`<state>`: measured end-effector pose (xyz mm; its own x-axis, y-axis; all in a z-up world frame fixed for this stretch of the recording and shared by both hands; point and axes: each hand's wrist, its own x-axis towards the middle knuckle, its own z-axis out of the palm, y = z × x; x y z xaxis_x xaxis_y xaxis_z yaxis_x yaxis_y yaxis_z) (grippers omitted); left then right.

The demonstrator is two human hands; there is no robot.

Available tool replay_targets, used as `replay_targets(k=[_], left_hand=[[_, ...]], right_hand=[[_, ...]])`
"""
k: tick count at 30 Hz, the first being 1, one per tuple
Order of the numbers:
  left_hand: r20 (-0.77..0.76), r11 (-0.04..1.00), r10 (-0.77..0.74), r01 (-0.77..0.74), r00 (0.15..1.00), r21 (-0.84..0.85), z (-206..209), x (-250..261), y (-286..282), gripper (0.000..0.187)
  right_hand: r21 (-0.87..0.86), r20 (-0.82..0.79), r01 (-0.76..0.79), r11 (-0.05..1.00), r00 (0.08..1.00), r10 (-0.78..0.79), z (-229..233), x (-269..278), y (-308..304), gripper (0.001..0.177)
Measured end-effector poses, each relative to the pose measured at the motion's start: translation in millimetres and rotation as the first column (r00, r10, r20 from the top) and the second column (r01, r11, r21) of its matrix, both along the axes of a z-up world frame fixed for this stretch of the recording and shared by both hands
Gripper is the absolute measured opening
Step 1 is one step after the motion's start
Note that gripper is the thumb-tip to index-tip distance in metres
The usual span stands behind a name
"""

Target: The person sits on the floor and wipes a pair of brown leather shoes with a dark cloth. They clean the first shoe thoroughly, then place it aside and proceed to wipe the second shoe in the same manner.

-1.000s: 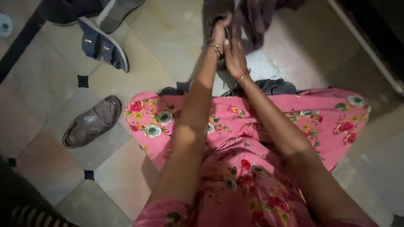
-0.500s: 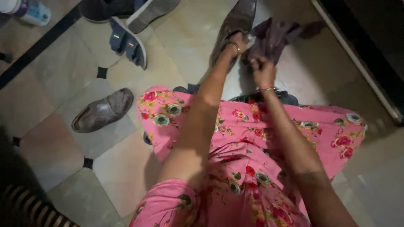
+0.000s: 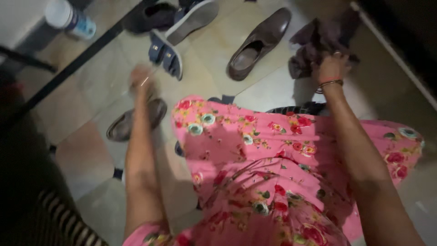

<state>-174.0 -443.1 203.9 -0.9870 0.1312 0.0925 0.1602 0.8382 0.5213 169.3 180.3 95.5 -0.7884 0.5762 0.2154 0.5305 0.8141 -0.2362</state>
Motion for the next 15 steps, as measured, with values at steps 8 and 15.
replay_targets(k=[8, 15], left_hand=[[-0.027, 0.756, 0.582, -0.554, 0.812, -0.349, -15.3, 100.5, -126.7, 0.084], [0.229, 0.841, 0.531, -0.473, 0.816, -0.264, 8.5, 107.6, -124.8, 0.081]], right_hand=[[-0.193, 0.018, -0.288, 0.938, 0.955, 0.297, -12.2, -17.2, -11.9, 0.056], [0.010, 0.338, -0.183, 0.983, 0.926, 0.168, -7.6, -13.7, -28.3, 0.048]])
